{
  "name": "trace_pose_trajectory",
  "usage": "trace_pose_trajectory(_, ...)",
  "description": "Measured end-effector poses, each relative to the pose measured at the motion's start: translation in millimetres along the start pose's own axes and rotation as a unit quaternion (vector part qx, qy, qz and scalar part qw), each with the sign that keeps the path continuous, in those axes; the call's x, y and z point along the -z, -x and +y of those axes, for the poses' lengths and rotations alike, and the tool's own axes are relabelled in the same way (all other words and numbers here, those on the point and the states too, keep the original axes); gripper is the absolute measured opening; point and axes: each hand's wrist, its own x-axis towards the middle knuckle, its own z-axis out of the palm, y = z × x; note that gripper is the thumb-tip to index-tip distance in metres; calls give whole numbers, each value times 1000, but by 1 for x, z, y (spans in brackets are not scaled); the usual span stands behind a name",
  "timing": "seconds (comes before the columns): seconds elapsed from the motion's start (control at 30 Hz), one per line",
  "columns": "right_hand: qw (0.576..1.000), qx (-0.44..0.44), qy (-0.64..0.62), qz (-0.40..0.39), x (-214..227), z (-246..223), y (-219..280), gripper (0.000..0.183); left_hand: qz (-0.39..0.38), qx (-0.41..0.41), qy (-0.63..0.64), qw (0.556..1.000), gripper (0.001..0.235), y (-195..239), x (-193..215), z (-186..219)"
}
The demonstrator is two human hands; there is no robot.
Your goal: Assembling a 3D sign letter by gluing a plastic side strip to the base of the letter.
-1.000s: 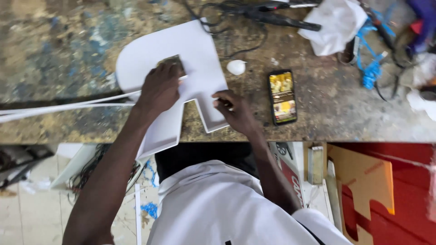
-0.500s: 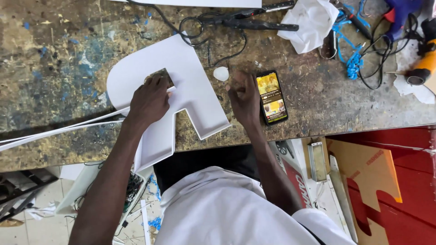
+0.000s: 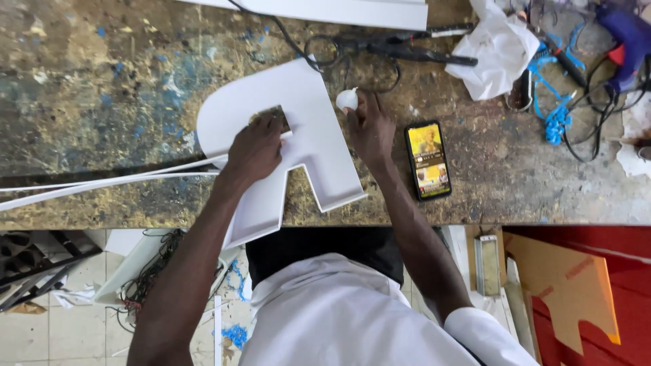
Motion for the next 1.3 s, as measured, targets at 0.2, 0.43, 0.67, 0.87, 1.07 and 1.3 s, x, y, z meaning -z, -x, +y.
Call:
trace_pose_trajectory(0.2, 999, 8, -43, -19, -8, 7, -9, 27, -1, 0, 3, 1000, 25, 2, -6, -3)
trace_pose_trajectory(0.43, 995, -5, -96, 28, 15, -12, 33, 11, 21, -7, 6, 1000, 22, -2, -20, -14)
trace_pose_trajectory(0.67, 969, 97, -190, -128, 6, -52, 21, 11, 32, -5, -1, 999, 18, -1, -19, -14)
trace_pose_trajectory(0.87, 934, 179, -209, -227, -18, -71, -3, 14, 45, -4, 14, 999, 25, -1, -20, -9)
trace_pose_trajectory(1.07, 936, 191, -201, -219, -30, -69, -8, 13, 47, -9, 28, 998, 24, -3, -15, -9)
trace_pose_trajectory(1.3, 927, 179, -250, -215, -46, -60, -7, 16, 63, -21, 17, 998, 22, -2, -10, -7)
